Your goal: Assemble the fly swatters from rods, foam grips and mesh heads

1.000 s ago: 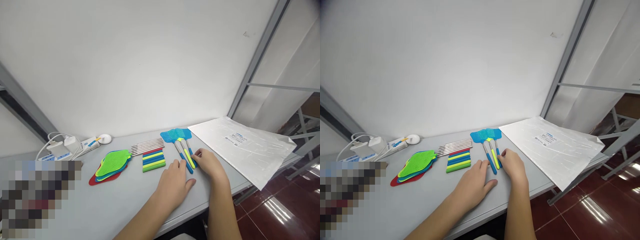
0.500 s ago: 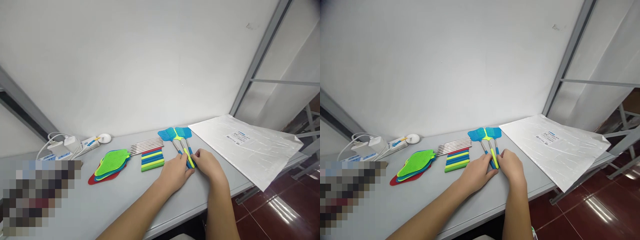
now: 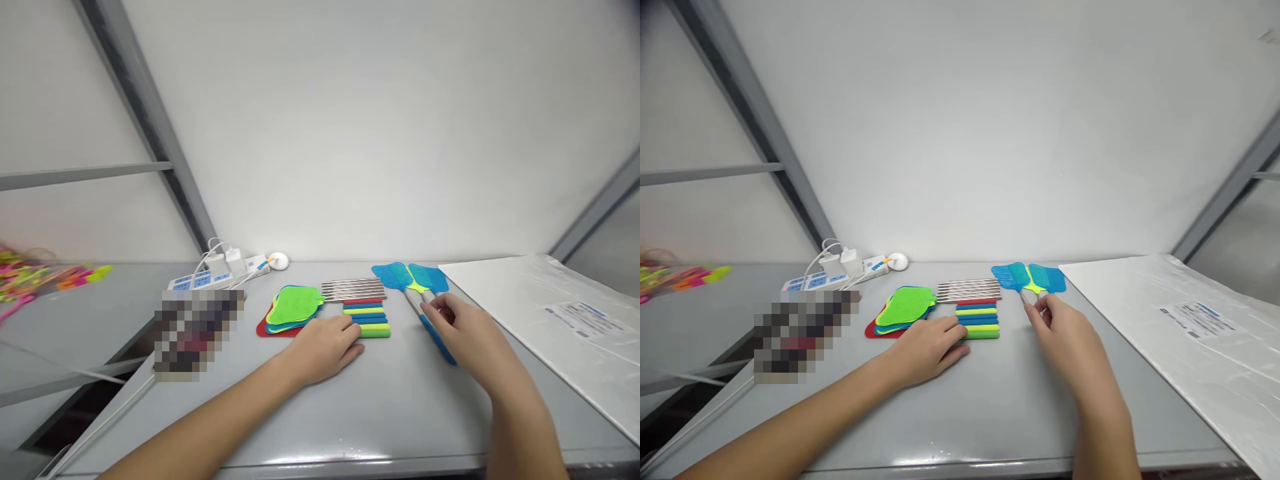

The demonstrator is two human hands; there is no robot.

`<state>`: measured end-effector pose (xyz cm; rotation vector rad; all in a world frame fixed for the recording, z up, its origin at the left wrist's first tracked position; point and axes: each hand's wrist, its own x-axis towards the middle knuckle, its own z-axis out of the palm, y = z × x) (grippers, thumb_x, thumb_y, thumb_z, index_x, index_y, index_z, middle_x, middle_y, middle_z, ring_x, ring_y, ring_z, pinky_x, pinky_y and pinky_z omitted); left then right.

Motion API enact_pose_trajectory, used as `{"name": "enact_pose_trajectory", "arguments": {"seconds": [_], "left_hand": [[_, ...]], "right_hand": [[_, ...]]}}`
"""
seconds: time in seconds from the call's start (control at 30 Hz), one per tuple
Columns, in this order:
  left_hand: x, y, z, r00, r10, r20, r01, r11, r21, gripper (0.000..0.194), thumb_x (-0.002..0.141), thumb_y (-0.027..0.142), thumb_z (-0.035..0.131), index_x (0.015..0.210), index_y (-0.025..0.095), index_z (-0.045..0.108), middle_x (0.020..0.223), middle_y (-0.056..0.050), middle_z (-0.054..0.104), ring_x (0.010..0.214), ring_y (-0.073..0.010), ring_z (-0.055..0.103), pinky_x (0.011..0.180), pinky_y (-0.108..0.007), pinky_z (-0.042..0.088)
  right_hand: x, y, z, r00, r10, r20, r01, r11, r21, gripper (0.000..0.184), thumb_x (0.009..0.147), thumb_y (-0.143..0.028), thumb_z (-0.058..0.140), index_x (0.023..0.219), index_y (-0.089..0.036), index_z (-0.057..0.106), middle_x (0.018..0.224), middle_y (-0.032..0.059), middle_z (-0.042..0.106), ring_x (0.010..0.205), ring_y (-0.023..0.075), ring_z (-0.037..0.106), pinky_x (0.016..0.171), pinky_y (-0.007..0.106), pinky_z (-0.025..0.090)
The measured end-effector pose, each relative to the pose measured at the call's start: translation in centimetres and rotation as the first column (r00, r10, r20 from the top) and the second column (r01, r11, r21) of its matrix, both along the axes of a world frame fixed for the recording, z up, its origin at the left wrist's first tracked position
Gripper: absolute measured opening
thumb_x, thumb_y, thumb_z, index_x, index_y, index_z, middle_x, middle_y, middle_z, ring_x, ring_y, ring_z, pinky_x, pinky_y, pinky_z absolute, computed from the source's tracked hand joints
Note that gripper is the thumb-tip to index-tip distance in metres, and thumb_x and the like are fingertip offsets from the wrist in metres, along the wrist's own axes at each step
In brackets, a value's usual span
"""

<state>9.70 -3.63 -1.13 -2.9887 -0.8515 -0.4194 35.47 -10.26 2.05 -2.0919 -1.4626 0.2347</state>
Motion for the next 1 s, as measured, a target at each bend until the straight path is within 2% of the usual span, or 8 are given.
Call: {"name": "enact_pose_trajectory", "arguments": {"seconds": [0.1, 0.2, 0.27, 0.37, 0.43, 0.53, 0.73, 1.0], "left_hand": [[-0.7, 0.0, -0.2, 1.0, 0.001, 0.018, -0.002, 1.0, 0.016, 0.026, 0.101, 0.038, 0.039, 0.101, 0.021, 0.058, 0.093, -0.005, 0.06, 0.082, -0.0189, 0.06, 0.059, -0.027, 0.04], [-0.4, -0.4, -0.3, 0.999, -0.043, 0.033, 0.042, 0.999, 0.028, 0.025, 0.101, 0.034, 0.038, 0.1, 0.019, 0.059, 0.094, -0.006, 0.061, 0.082, -0.0197, 0.058, 0.061, -0.029, 0.04], [0.0, -0.9, -0.3, 0.994, -0.101, 0.032, 0.1, 0.994, 0.036, 0.023, 0.1, 0.031, 0.04, 0.096, 0.019, 0.059, 0.091, -0.006, 0.061, 0.082, -0.0198, 0.058, 0.065, -0.031, 0.04], [1.2, -1.9, -0.4, 0.977, -0.208, 0.045, 0.207, 0.978, 0.036, 0.019, 0.098, 0.028, 0.044, 0.097, 0.019, 0.061, 0.093, -0.006, 0.062, 0.086, -0.0202, 0.057, 0.074, -0.034, 0.042], [2.6, -2.4, -0.4, 0.967, -0.247, 0.063, 0.246, 0.969, 0.018, 0.022, 0.096, 0.031, 0.049, 0.11, 0.019, 0.06, 0.107, -0.009, 0.063, 0.095, -0.0223, 0.057, 0.085, -0.038, 0.042], [5.6, -2.7, -0.7, 0.97, -0.234, 0.068, 0.235, 0.972, -0.004, 0.047, 0.096, 0.043, 0.047, 0.137, 0.02, 0.049, 0.136, -0.013, 0.055, 0.117, -0.0294, 0.052, 0.105, -0.05, 0.033], [11.3, -1.7, -2.0, 0.978, -0.19, 0.088, 0.196, 0.978, -0.067, 0.067, 0.097, 0.055, 0.037, 0.153, 0.019, 0.03, 0.157, -0.02, 0.031, 0.143, -0.0379, 0.029, 0.115, -0.063, 0.013], [12.5, -0.5, -4.1, 0.969, -0.243, 0.03, 0.245, 0.961, -0.127, 0.077, 0.089, 0.054, 0.052, 0.154, 0.022, 0.026, 0.16, -0.021, 0.024, 0.145, -0.0408, 0.026, 0.11, -0.069, 0.019]], "right_hand": [[0.4, 1.3, 1.8, 0.998, 0.054, 0.045, -0.052, 0.997, -0.052, 0.036, 0.086, -0.058, 0.049, 0.087, -0.026, 0.065, 0.078, 0.005, 0.069, 0.064, 0.0217, 0.06, 0.056, 0.032, 0.037], [2.7, 2.0, 2.3, 0.99, -0.11, 0.094, 0.115, 0.992, -0.046, 0.032, 0.087, -0.053, 0.047, 0.09, -0.026, 0.065, 0.084, 0.0069, 0.07, 0.073, 0.0252, 0.062, 0.062, 0.034, 0.039], [4.4, 1.7, 1.3, 0.966, -0.236, 0.106, 0.242, 0.969, -0.043, 0.029, 0.087, -0.05, 0.047, 0.088, -0.025, 0.063, 0.084, 0.0085, 0.07, 0.076, 0.0273, 0.061, 0.064, 0.036, 0.039], [5.5, 0.5, -1.6, 0.958, -0.28, 0.062, 0.284, 0.956, -0.069, 0.028, 0.086, -0.047, 0.049, 0.083, -0.023, 0.062, 0.078, 0.0089, 0.068, 0.07, 0.0266, 0.061, 0.063, 0.036, 0.039], [5.1, -0.3, -3.7, 0.966, -0.259, 0.014, 0.259, 0.964, -0.057, 0.03, 0.088, -0.049, 0.047, 0.085, -0.023, 0.062, 0.076, 0.0067, 0.067, 0.069, 0.0244, 0.061, 0.064, 0.035, 0.04], [3.9, -0.8, -5.7, 0.973, -0.229, -0.034, 0.229, 0.973, -0.001, 0.035, 0.09, -0.053, 0.044, 0.09, -0.022, 0.062, 0.081, 0.0061, 0.065, 0.075, 0.0235, 0.061, 0.07, 0.035, 0.043], [3.2, -1.0, -6.7, 0.961, -0.266, -0.073, 0.27, 0.962, 0.045, 0.04, 0.09, -0.056, 0.045, 0.102, -0.021, 0.06, 0.084, 0.0052, 0.06, 0.08, 0.023, 0.058, 0.074, 0.035, 0.045], [3.2, -1.0, -6.7, 0.954, -0.265, -0.14, 0.264, 0.964, -0.025, 0.03, 0.092, -0.052, 0.047, 0.097, -0.025, 0.06, 0.087, 0.0047, 0.061, 0.083, 0.0241, 0.058, 0.073, 0.036, 0.046]]}}
